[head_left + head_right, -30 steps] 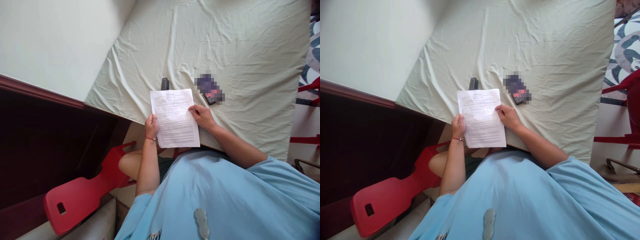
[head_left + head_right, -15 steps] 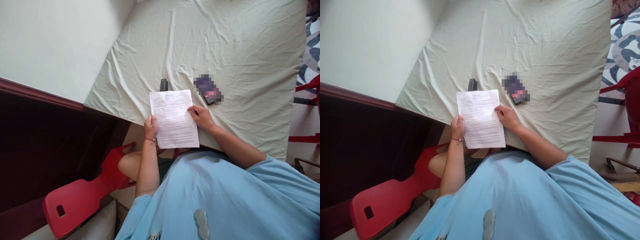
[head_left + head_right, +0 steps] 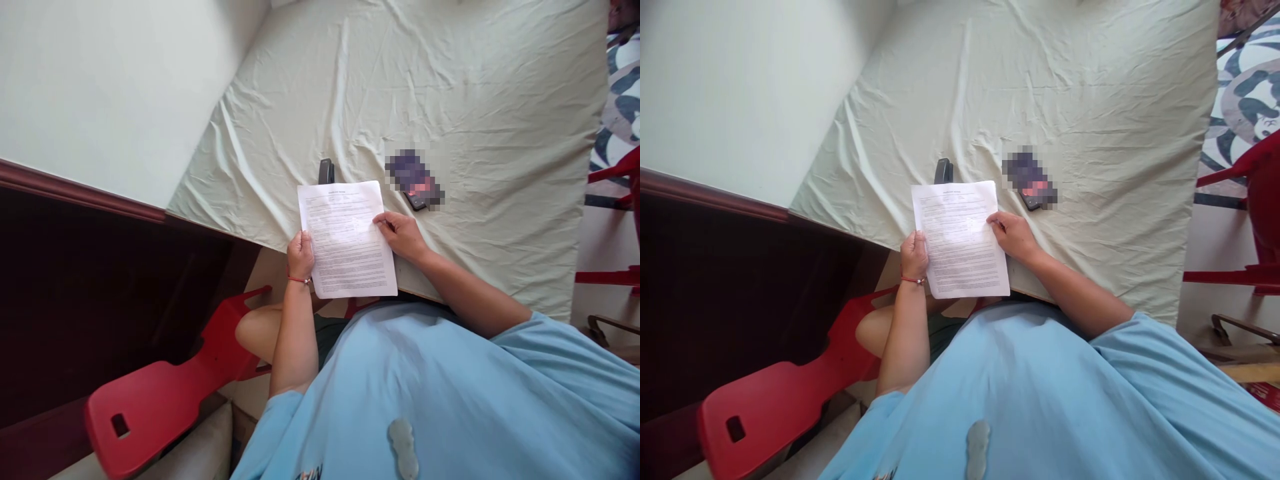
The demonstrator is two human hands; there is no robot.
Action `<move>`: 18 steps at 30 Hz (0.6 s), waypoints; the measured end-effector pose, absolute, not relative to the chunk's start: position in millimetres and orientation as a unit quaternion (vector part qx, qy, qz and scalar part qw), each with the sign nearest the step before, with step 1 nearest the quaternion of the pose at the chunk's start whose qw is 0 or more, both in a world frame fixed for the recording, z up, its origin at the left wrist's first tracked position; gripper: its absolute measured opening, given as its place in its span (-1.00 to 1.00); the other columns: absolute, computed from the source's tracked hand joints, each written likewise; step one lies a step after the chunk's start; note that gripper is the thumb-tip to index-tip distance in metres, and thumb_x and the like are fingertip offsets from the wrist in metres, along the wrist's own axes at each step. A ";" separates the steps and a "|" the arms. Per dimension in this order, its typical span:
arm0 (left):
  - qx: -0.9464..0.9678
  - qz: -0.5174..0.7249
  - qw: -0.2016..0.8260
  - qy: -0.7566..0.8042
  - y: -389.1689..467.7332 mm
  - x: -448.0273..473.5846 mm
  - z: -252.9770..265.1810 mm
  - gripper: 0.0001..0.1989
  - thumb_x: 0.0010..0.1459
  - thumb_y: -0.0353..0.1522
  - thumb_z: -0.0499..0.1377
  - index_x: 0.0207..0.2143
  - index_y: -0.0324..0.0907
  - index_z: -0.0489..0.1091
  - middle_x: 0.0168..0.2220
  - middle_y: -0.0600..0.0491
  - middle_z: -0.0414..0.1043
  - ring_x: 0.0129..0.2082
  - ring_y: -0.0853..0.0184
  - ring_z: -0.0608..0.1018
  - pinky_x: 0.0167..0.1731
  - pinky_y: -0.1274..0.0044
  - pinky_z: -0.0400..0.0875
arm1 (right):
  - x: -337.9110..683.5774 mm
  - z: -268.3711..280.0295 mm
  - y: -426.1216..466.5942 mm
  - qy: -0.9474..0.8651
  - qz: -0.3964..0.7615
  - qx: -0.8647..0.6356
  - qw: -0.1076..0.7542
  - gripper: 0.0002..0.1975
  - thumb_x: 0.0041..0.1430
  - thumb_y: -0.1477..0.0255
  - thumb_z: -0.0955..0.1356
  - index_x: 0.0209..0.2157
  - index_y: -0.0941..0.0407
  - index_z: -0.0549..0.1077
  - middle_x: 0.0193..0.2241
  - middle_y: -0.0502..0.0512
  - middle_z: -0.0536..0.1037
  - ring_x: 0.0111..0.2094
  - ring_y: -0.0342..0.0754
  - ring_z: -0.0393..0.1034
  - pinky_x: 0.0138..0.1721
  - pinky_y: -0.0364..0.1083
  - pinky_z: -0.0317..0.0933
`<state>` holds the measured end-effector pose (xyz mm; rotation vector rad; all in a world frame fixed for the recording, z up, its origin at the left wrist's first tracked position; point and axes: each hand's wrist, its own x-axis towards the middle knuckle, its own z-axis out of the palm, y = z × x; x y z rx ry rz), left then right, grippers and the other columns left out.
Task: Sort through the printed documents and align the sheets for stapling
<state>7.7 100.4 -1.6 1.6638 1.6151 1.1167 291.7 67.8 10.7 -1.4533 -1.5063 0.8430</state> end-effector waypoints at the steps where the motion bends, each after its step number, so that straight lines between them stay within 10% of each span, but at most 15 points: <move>1: 0.619 0.417 0.282 0.603 100.3 7.7 -1.6 -0.52 0.37 -0.02 0.00 -0.50 -0.14 0.17 -0.56 0.12 0.15 -0.53 0.38 0.21 -0.46 0.48 0.12 | 291.8 10.6 67.7 -0.604 0.337 -0.582 0.428 -0.76 0.26 0.36 0.29 -0.22 0.10 0.59 -0.42 0.06 0.53 -0.36 -0.04 0.35 -0.29 -0.05 0.17; 18: 0.615 0.420 0.281 0.605 99.0 10.3 3.4 -0.52 0.36 -0.03 0.02 -0.52 -0.15 0.18 -0.57 0.11 0.17 -0.53 0.39 0.23 -0.46 0.49 0.13 | 291.1 10.1 67.9 -0.607 0.327 -0.586 0.426 -0.77 0.27 0.35 0.29 -0.22 0.10 0.59 -0.40 0.06 0.54 -0.35 -0.03 0.36 -0.27 -0.05 0.17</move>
